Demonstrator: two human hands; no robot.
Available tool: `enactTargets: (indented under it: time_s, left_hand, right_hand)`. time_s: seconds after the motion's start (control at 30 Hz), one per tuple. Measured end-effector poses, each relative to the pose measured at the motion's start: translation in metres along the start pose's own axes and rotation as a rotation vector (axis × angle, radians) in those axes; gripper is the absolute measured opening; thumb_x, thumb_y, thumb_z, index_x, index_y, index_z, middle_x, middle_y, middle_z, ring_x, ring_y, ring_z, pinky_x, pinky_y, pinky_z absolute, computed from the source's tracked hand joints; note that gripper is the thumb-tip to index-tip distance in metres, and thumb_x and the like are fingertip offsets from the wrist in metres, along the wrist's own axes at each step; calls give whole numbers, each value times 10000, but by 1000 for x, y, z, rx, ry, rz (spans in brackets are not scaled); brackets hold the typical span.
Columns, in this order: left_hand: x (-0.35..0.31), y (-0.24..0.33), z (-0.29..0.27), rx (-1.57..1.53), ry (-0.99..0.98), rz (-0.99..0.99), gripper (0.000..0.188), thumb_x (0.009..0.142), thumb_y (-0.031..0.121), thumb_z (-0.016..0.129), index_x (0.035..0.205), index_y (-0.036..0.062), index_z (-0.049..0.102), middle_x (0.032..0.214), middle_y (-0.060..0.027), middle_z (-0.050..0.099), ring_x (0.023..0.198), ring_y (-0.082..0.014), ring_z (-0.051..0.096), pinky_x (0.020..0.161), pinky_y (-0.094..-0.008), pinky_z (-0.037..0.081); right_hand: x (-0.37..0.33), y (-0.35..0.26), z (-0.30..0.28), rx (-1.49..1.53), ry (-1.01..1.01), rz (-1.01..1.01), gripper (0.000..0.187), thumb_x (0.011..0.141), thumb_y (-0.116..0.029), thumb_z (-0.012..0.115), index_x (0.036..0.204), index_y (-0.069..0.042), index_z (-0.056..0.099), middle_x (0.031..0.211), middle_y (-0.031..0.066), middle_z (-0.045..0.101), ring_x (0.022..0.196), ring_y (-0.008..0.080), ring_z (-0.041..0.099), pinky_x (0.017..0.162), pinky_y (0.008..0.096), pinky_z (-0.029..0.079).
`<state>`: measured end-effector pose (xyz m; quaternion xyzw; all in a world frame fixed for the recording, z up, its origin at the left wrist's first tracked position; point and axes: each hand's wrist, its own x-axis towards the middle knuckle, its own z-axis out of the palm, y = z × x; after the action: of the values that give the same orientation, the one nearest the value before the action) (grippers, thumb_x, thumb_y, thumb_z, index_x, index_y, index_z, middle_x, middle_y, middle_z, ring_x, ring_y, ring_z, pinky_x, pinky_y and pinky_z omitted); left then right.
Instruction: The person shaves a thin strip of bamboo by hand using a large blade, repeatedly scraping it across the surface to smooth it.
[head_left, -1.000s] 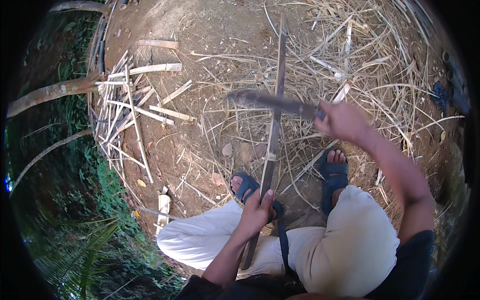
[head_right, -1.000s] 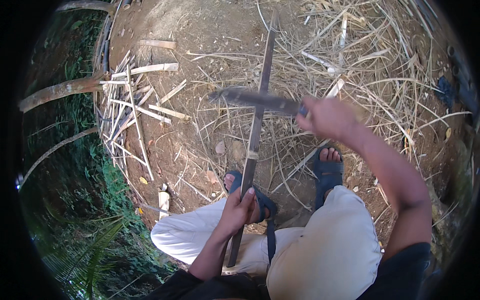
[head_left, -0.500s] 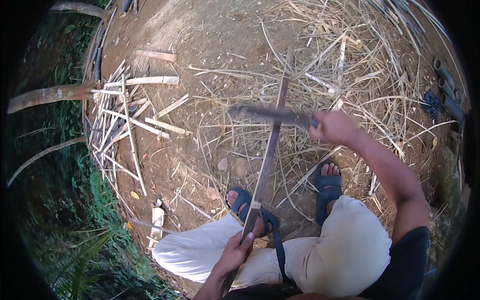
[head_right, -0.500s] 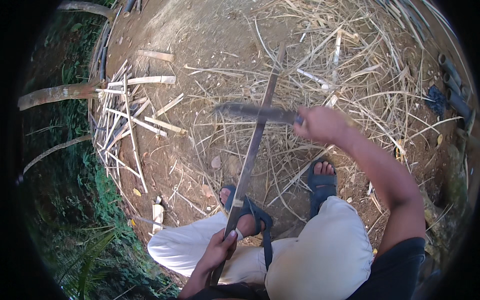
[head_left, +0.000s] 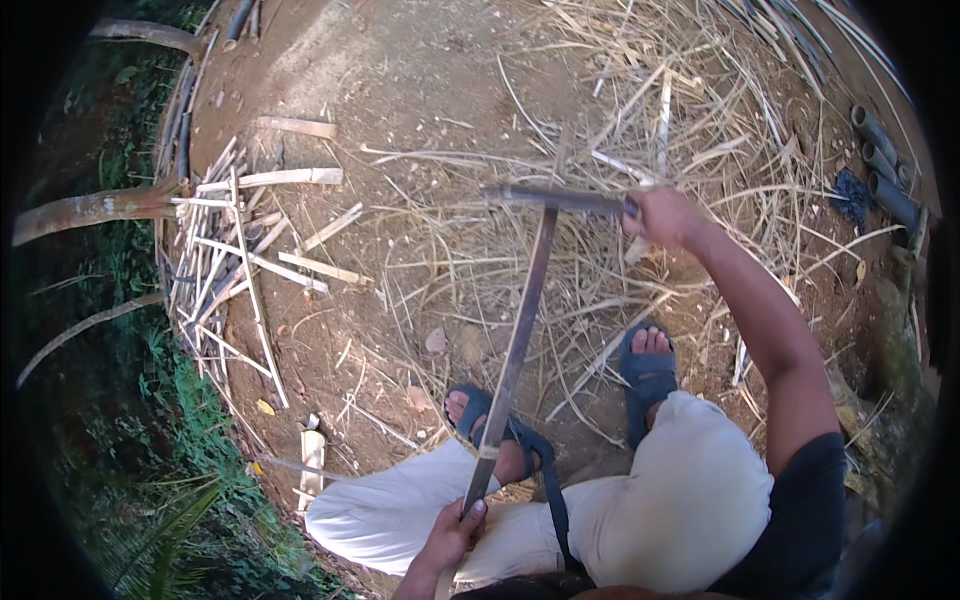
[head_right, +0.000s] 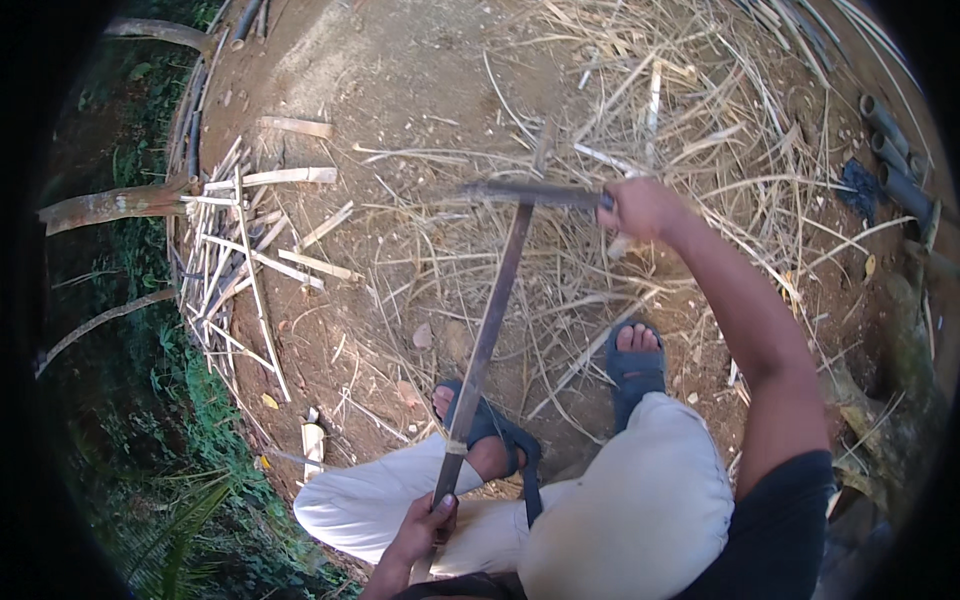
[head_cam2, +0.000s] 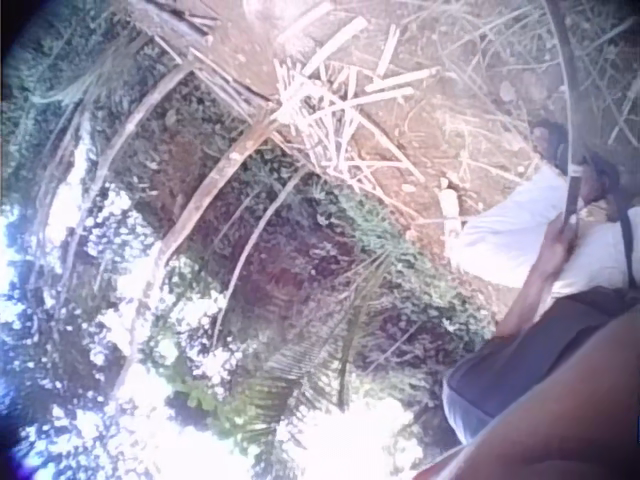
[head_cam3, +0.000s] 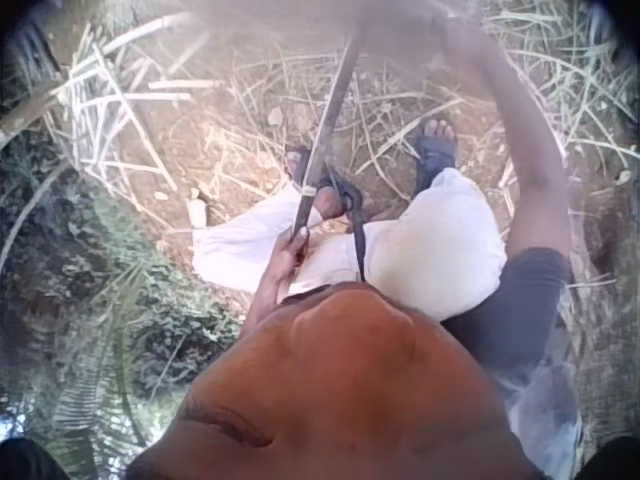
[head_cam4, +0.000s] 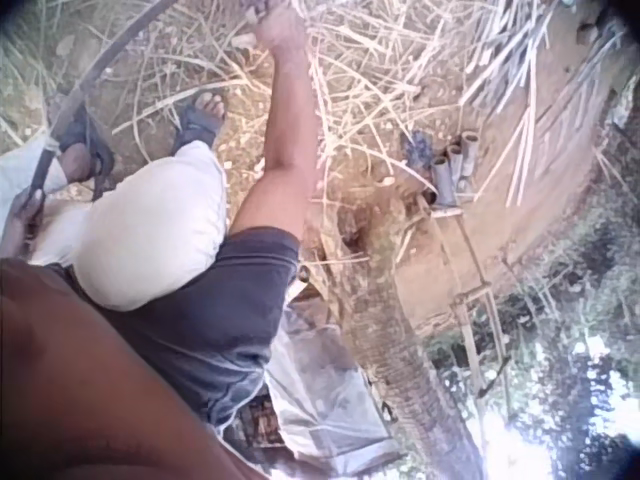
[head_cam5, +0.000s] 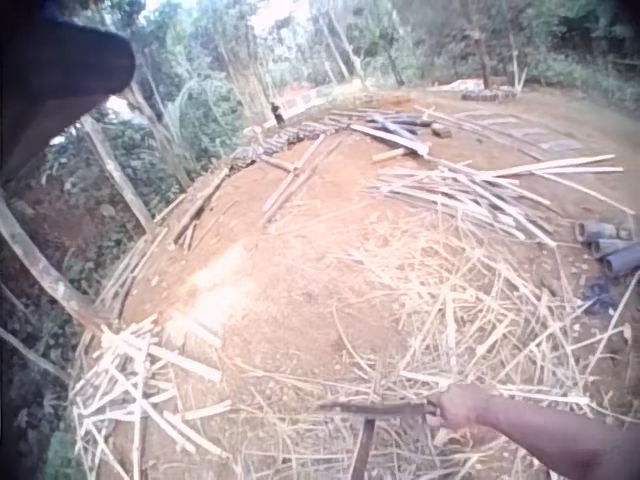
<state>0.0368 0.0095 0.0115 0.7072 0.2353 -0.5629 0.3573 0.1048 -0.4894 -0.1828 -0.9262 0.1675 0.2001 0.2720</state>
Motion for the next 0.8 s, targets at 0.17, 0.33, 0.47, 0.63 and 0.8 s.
enactTargets:
  time_s: [0.17, 0.33, 0.47, 0.63, 0.8]
  left_hand:
    - [-1, 4, 7, 32, -4, 50, 302, 1012, 351, 539, 854, 94, 530, 603, 48, 434, 490, -60, 367, 442, -244, 295]
    - [-4, 2, 10, 58, 65, 50, 306, 1013, 354, 537, 849, 96, 523, 598, 45, 433, 485, -61, 361, 435, -248, 286]
    - [1, 0, 5, 68, 15, 61, 329, 1015, 368, 529, 827, 99, 504, 591, 43, 433, 484, -59, 363, 431, -246, 287]
    - [1, -22, 2, 63, 38, 110, 356, 1026, 406, 471, 826, 112, 499, 602, 63, 390, 486, -48, 321, 429, -244, 247]
    - [39, -10, 35, -24, 136, 550, 531, 1023, 513, 405, 744, 94, 576, 612, 13, 482, 513, -150, 421, 482, -344, 355]
  right_hand:
    - [40, 49, -14, 1, 190, 142, 398, 920, -339, 456, 970, 16, 630, 707, 167, 653, 668, 274, 668, 724, 415, 582]
    - [27, 25, -4, -138, 189, -70, 417, 886, -388, 513, 949, 5, 640, 780, 192, 678, 691, 309, 678, 758, 425, 576]
    - [56, 59, 2, 171, 277, 251, 412, 899, -391, 531, 873, -1, 662, 776, 200, 675, 708, 314, 684, 720, 450, 567]
    - [38, 61, 33, 353, 261, 250, 465, 881, -446, 560, 974, -7, 684, 890, 240, 691, 818, 345, 697, 741, 458, 559]
    - [-32, 6, 53, 636, 565, 281, 474, 908, -427, 580, 979, 36, 654, 810, 276, 656, 804, 430, 660, 745, 487, 511]
